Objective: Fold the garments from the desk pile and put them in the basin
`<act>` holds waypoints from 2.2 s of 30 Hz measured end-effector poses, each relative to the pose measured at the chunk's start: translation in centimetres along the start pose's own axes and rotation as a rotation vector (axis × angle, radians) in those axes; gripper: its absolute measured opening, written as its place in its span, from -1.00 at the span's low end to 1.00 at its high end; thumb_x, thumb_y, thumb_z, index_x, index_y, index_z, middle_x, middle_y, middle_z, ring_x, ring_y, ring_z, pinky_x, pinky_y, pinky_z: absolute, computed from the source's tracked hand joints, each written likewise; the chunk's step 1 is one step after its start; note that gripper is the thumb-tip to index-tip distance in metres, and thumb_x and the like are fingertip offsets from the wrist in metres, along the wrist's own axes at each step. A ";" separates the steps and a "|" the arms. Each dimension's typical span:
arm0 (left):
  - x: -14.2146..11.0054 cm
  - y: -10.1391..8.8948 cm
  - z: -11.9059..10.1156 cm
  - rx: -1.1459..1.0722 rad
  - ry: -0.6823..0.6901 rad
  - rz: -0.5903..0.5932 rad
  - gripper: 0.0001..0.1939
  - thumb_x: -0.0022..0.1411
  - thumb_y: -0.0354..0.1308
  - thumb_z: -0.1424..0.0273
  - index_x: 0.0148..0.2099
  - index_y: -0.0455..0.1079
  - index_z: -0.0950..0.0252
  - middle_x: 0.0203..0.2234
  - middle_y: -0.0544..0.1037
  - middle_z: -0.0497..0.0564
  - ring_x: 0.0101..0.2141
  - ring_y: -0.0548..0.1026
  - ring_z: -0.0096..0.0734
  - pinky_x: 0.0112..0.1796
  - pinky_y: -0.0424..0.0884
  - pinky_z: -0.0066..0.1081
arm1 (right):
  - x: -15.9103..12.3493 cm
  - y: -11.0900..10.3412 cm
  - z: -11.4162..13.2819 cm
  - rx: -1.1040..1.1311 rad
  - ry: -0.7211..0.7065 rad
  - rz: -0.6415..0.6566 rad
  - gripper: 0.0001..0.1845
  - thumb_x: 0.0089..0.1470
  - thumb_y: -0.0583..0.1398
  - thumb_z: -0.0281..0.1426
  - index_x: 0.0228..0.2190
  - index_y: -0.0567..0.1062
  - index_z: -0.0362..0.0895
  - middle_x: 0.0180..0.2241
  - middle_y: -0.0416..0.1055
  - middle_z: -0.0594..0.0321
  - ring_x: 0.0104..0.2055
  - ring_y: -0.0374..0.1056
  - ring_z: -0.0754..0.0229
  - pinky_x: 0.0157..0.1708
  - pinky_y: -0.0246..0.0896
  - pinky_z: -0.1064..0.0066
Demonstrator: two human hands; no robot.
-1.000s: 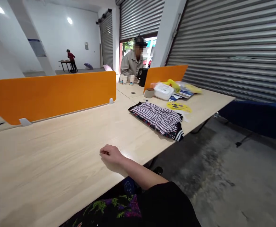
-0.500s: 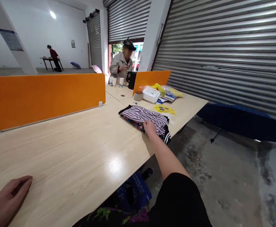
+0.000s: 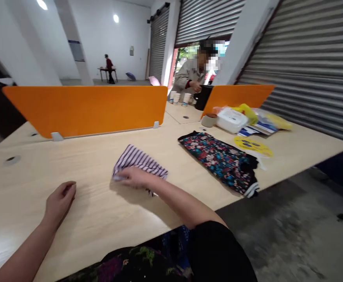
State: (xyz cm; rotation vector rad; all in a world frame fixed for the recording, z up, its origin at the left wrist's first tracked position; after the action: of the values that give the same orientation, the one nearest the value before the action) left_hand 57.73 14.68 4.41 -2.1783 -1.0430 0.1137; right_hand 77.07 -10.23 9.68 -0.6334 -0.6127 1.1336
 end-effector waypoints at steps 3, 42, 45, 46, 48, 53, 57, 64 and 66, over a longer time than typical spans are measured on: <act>0.0 -0.6 0.2 -0.141 -0.084 -0.077 -0.54 0.14 0.01 0.01 -0.12 0.40 0.26 -0.39 0.54 -0.01 -0.41 0.51 -0.33 -0.35 0.46 -0.37 | 0.4 5.1 3.9 -0.001 -0.257 0.325 -0.67 0.09 0.26 -0.25 -0.09 0.55 -0.06 -0.10 0.49 0.19 -0.10 0.39 0.18 -0.11 0.21 0.45; 1.0 0.0 -1.5 0.230 0.604 0.147 -0.61 0.35 -0.11 0.23 0.15 0.25 0.20 0.05 0.44 0.12 0.09 0.38 -0.19 0.12 0.29 -0.17 | -0.7 2.9 2.8 -0.356 0.386 0.060 -0.78 0.08 0.23 -0.33 -0.22 0.48 -0.15 -0.27 0.51 0.12 -0.28 0.37 0.10 -0.40 0.04 0.42; 1.5 0.7 -1.7 0.289 0.557 0.150 -0.58 0.35 -0.14 0.24 0.16 0.25 0.27 0.00 0.47 0.17 0.03 0.43 -0.16 0.05 0.36 -0.18 | -0.4 3.4 3.1 -0.431 0.309 0.115 -0.82 0.13 0.13 -0.43 -0.26 0.53 -0.10 -0.24 0.53 0.14 -0.23 0.40 0.09 -0.38 0.05 0.42; 1.9 1.0 -2.1 0.333 0.542 0.134 -0.56 0.36 -0.16 0.24 0.17 0.24 0.31 0.03 0.45 0.21 0.04 0.42 -0.12 0.04 0.36 -0.17 | -0.4 3.6 3.3 -0.431 0.247 0.145 -0.81 0.13 0.12 -0.46 -0.28 0.54 -0.08 -0.25 0.54 0.17 -0.23 0.40 0.11 -0.38 0.04 0.43; 3.2 1.7 -3.3 0.456 0.536 0.140 -0.51 0.37 -0.20 0.26 0.23 0.20 0.36 0.12 0.36 0.27 0.08 0.38 -0.05 0.01 0.37 -0.14 | -0.5 3.7 3.8 -0.408 0.116 0.210 -0.80 0.11 0.13 -0.47 -0.30 0.56 -0.05 -0.28 0.54 0.23 -0.26 0.39 0.15 -0.40 0.03 0.45; 7.1 4.4 -6.7 0.760 0.588 0.398 -0.48 0.36 -0.24 0.39 0.32 0.10 0.14 0.18 0.29 0.21 -0.02 0.46 -0.04 -0.19 0.42 -0.18 | -1.2 3.5 4.4 -0.203 -0.090 0.385 -0.82 0.07 0.20 -0.51 -0.31 0.58 -0.05 -0.38 0.53 0.36 -0.40 0.29 0.30 -0.43 0.01 0.51; 7.9 5.0 -7.8 0.889 0.590 0.382 -0.58 0.35 -0.25 0.40 0.06 0.38 0.17 -0.04 0.44 0.17 -0.20 0.51 -0.10 -0.33 0.36 -0.26 | -1.4 2.9 3.9 -0.121 -0.085 0.425 -0.79 0.03 0.23 -0.56 -0.28 0.59 -0.08 -0.40 0.52 0.38 -0.44 0.26 0.34 -0.43 0.01 0.54; 3.7 -1.0 -8.2 0.773 0.569 -0.089 -0.63 0.37 -0.21 0.26 -0.12 0.42 0.20 -0.18 0.52 0.13 -0.24 0.50 -0.11 -0.26 0.33 -0.22 | -1.4 1.1 2.8 -0.139 0.050 0.159 -0.83 0.03 0.20 -0.55 -0.36 0.60 -0.13 -0.42 0.51 0.31 -0.39 0.33 0.28 -0.40 0.05 0.52; 1.0 -4.0 -8.2 0.594 0.646 -0.154 -0.70 0.33 -0.13 0.24 -0.19 0.41 0.18 -0.22 0.55 0.10 -0.14 0.49 -0.08 -0.11 0.33 -0.14 | -1.4 0.9 2.4 -0.099 0.072 -0.020 -0.81 0.02 0.18 -0.56 -0.38 0.59 -0.12 -0.42 0.51 0.31 -0.35 0.36 0.25 -0.36 0.10 0.51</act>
State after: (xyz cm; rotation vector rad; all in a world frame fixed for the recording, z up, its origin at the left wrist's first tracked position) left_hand 58.75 12.46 13.29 -1.4361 -0.6787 -0.2997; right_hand 74.35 -10.95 10.54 -0.7487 -0.6149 1.0621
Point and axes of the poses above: each hand's wrist, its own x-axis towards the middle knuckle, its own y-axis out of the palm, z = x × y, the point moved 1 cm from there along x, towards the middle knuckle
